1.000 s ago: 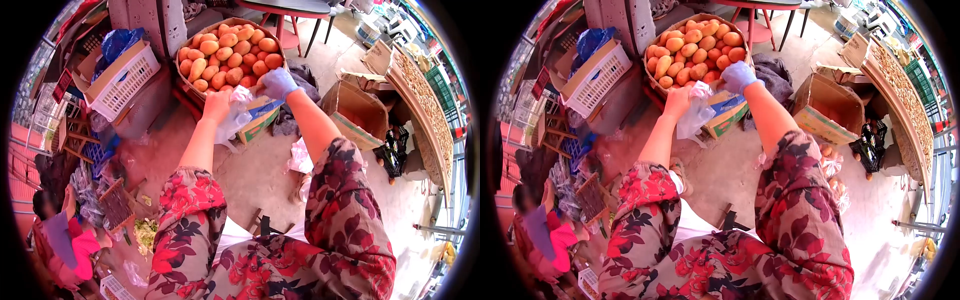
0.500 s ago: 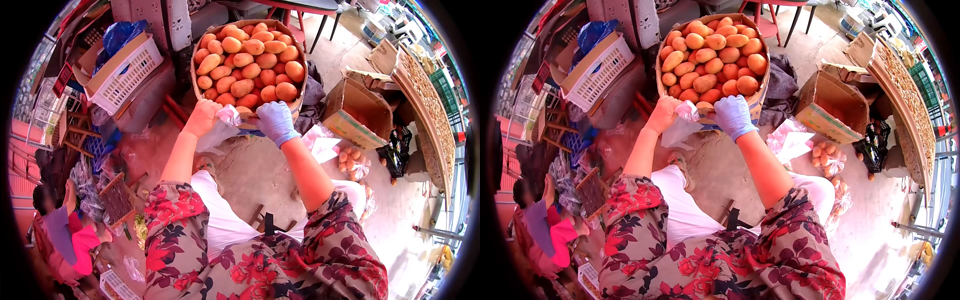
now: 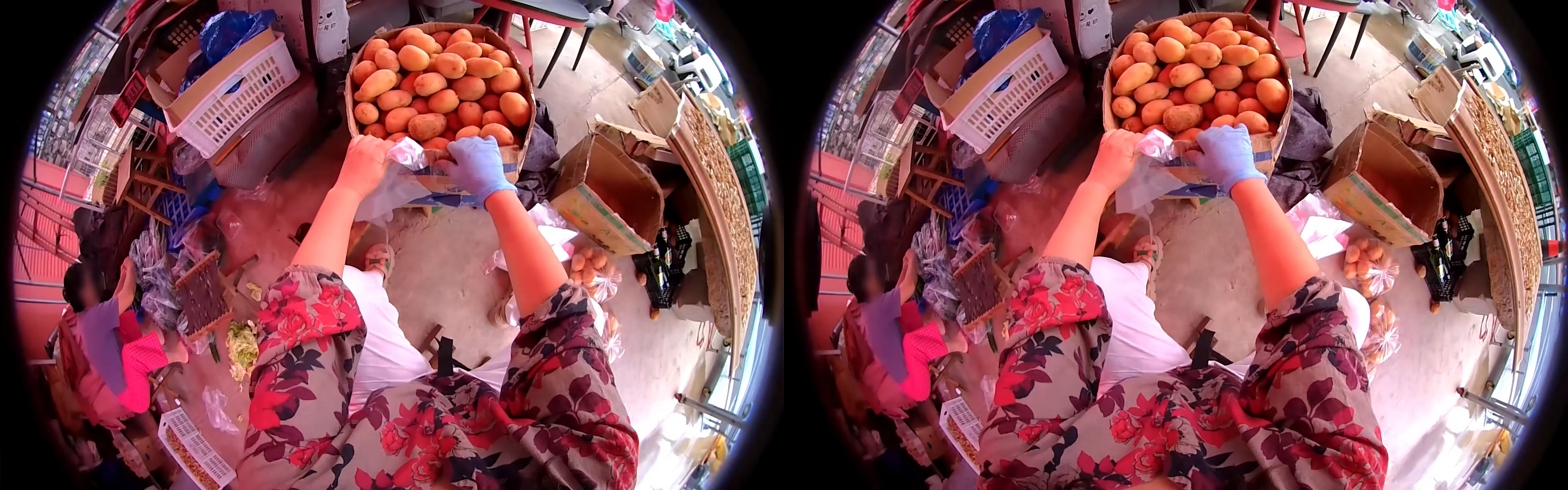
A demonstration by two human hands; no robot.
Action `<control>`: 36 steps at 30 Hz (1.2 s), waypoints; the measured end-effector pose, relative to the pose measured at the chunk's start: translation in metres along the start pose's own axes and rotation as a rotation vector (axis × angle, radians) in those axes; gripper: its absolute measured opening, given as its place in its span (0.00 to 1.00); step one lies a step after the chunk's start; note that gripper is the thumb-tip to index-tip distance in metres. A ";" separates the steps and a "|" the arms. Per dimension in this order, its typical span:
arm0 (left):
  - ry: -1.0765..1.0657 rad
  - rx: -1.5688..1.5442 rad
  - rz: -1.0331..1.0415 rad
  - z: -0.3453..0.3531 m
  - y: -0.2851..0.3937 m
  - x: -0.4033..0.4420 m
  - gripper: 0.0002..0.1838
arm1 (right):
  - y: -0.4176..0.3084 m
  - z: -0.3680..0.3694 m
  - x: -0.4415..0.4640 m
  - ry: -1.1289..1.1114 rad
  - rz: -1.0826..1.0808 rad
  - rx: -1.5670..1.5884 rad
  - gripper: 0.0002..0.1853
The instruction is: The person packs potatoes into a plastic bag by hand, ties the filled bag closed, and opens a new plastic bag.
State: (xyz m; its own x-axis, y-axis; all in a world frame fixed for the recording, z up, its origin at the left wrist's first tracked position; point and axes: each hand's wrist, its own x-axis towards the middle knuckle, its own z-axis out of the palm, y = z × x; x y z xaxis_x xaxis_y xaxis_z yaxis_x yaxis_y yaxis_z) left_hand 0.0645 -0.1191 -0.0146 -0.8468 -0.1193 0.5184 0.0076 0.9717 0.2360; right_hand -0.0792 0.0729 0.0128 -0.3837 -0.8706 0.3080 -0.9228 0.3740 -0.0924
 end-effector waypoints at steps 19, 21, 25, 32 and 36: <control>0.014 -0.154 0.036 -0.014 0.001 -0.005 0.09 | 0.035 -0.034 -0.046 0.163 -0.074 0.003 0.14; -0.031 -0.112 0.052 -0.014 -0.012 -0.009 0.10 | 0.021 -0.034 -0.050 0.162 -0.060 0.000 0.14; -0.088 -0.085 0.043 -0.025 -0.029 -0.022 0.09 | -0.024 -0.028 -0.063 0.104 0.024 0.005 0.12; -0.195 -0.027 0.104 -0.047 -0.038 -0.016 0.11 | -0.070 -0.002 -0.081 0.141 0.077 0.086 0.16; -0.104 0.025 0.080 -0.047 -0.033 -0.019 0.13 | -0.054 0.004 -0.080 0.221 -0.050 0.091 0.17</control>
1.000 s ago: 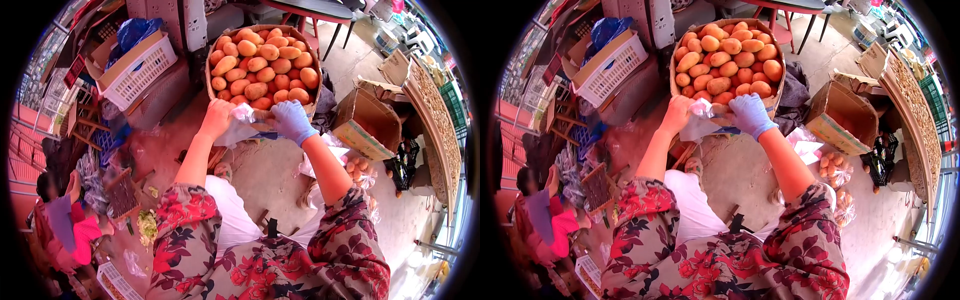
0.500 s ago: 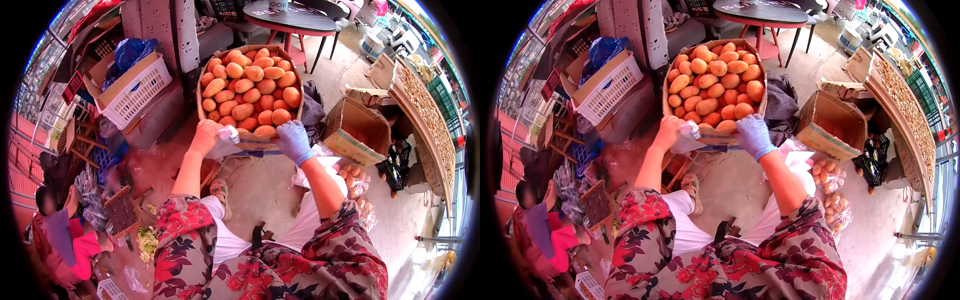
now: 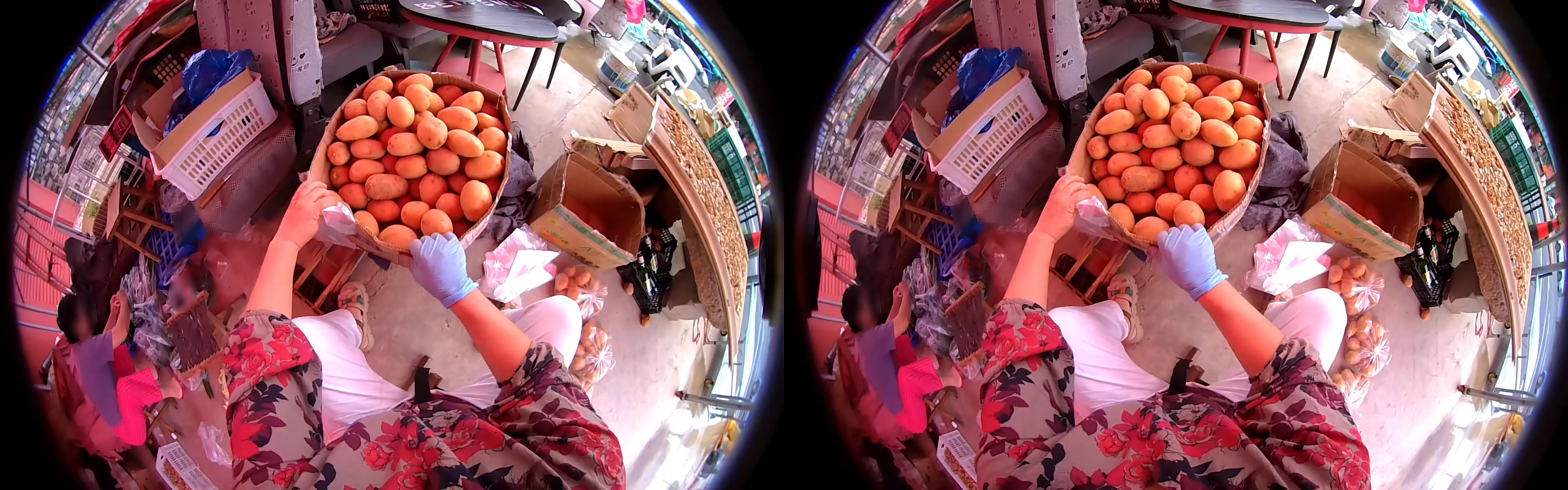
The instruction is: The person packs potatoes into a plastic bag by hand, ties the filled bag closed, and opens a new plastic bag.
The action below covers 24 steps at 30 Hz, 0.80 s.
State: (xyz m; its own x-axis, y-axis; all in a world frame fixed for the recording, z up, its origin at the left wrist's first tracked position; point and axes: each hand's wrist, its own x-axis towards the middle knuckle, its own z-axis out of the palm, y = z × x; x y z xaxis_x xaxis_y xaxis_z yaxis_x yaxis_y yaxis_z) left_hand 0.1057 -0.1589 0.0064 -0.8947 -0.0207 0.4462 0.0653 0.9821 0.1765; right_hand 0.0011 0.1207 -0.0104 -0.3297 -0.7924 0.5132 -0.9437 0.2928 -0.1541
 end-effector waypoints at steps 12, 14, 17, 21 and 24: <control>0.214 0.133 -0.193 -0.001 0.039 -0.029 0.16 | 0.005 -0.022 -0.008 0.023 -0.030 0.043 0.16; 0.350 -0.042 -0.244 -0.007 0.049 -0.033 0.16 | 0.003 -0.032 -0.010 0.146 0.004 0.086 0.16; 0.419 -0.354 -0.606 -0.026 0.079 -0.042 0.08 | 0.002 -0.045 -0.020 0.188 0.058 0.120 0.24; 0.473 -0.996 -0.711 -0.047 0.148 -0.033 0.13 | -0.028 -0.068 -0.014 0.160 0.110 0.516 0.39; 0.427 -1.366 -0.755 -0.032 0.176 -0.041 0.15 | -0.046 -0.063 -0.011 0.121 0.155 0.662 0.40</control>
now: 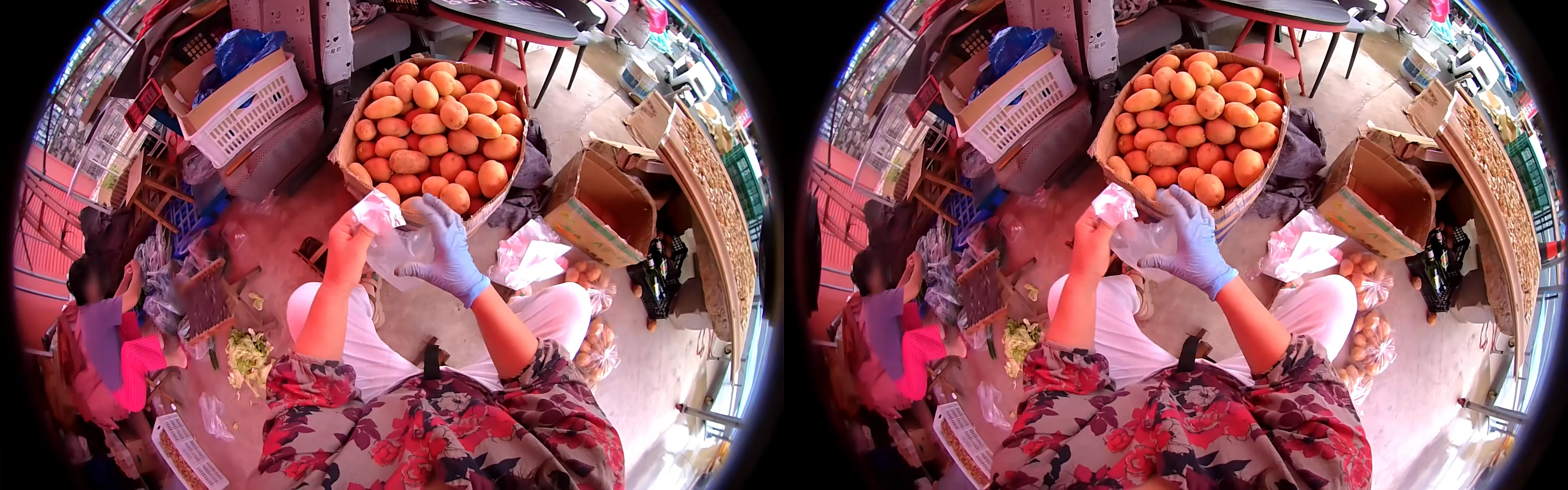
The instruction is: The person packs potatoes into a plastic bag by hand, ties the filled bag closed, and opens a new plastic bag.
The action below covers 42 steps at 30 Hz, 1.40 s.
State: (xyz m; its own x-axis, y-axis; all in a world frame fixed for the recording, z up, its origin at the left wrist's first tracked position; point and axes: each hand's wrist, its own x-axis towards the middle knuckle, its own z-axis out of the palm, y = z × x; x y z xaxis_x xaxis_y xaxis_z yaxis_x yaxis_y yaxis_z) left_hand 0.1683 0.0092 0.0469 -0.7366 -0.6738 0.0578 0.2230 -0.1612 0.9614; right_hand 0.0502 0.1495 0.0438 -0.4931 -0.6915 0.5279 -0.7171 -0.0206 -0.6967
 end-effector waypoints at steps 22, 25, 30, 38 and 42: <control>0.069 0.886 0.778 0.011 -0.001 -0.040 0.45 | 0.016 -0.037 -0.037 -0.210 0.688 1.021 0.12; -0.205 1.061 0.489 0.038 0.013 -0.049 0.29 | 0.011 -0.031 -0.026 -0.325 0.499 0.822 0.12; 0.113 0.573 0.001 0.024 0.009 -0.031 0.11 | -0.007 -0.068 -0.034 0.250 0.347 0.422 0.15; 0.280 -0.138 -0.155 -0.018 0.022 -0.023 0.08 | 0.058 -0.040 -0.108 -0.231 0.781 0.827 0.38; 0.351 -0.043 -0.198 -0.039 0.007 -0.027 0.08 | 0.020 -0.020 -0.088 -0.109 0.729 1.334 0.25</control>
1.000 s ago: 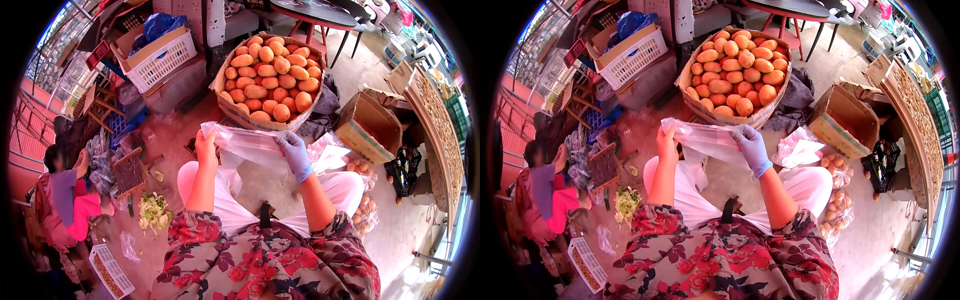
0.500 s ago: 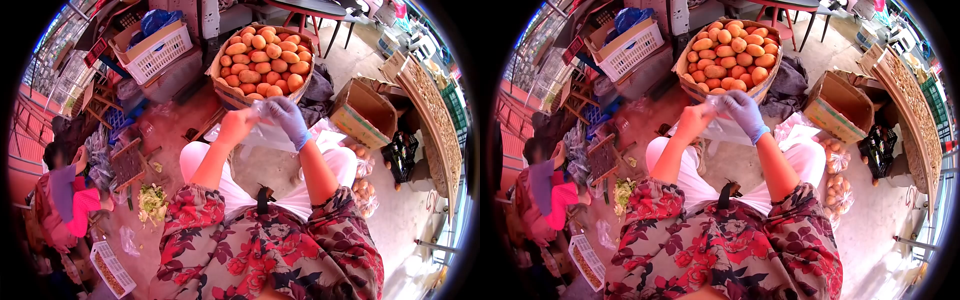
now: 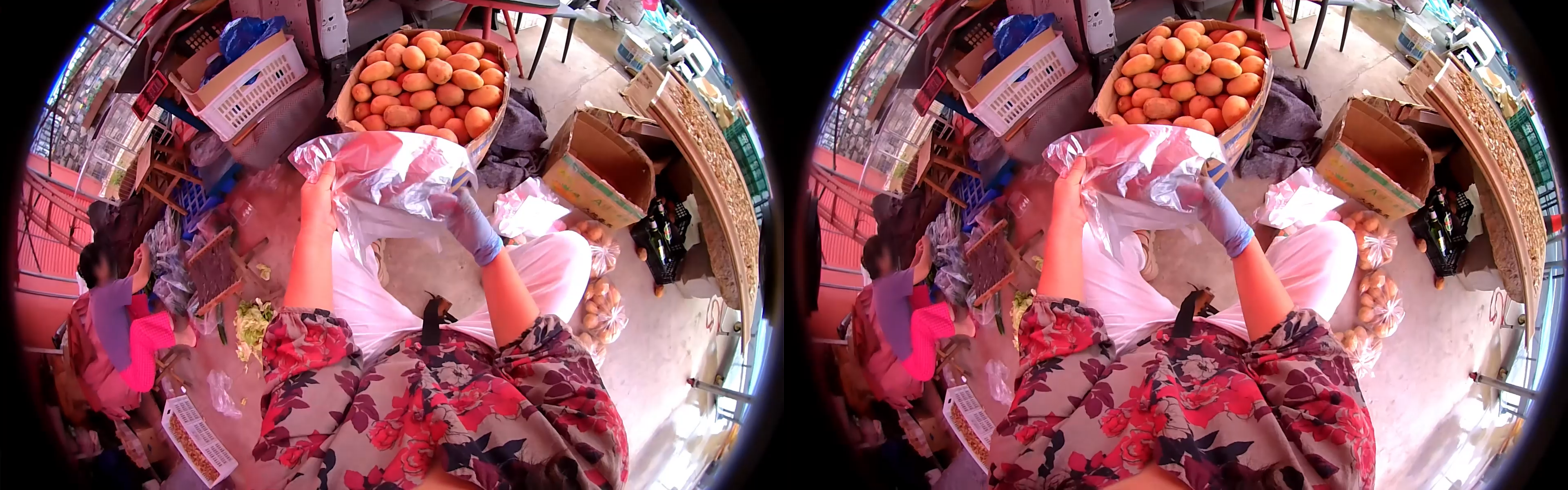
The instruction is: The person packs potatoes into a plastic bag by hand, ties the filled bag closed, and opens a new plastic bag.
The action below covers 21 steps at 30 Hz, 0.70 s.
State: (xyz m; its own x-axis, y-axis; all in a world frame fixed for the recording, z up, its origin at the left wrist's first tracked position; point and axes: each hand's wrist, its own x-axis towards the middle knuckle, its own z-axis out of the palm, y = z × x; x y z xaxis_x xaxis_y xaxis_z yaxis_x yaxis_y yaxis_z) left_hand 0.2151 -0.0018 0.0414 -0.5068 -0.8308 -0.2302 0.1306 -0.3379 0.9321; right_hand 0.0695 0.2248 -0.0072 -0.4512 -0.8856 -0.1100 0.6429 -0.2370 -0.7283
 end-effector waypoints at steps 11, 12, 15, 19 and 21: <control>0.094 1.180 0.975 0.026 -0.055 -0.052 0.31 | 0.021 -0.019 0.001 0.230 0.128 -0.494 0.09; 0.007 1.128 0.903 0.038 -0.077 -0.066 0.30 | 0.029 -0.016 0.002 0.226 0.147 -0.435 0.09; -0.280 0.788 0.377 0.054 -0.126 -0.077 0.18 | 0.056 -0.025 0.010 0.258 0.231 -0.287 0.10; -0.237 0.423 -0.004 0.040 -0.149 -0.063 0.09 | 0.064 -0.020 0.012 0.372 0.164 -0.061 0.07; -0.114 0.380 -0.052 0.031 -0.144 -0.057 0.04 | 0.073 -0.032 0.017 0.344 0.145 -0.160 0.06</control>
State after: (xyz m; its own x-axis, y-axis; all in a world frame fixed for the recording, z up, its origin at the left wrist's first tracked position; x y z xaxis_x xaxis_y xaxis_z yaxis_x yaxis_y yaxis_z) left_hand 0.1982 0.1080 -0.0713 -0.5985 -0.7553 -0.2669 -0.2110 -0.1727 0.9621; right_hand 0.0890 0.2048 -0.0838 -0.5610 -0.7134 -0.4198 0.6233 -0.0304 -0.7814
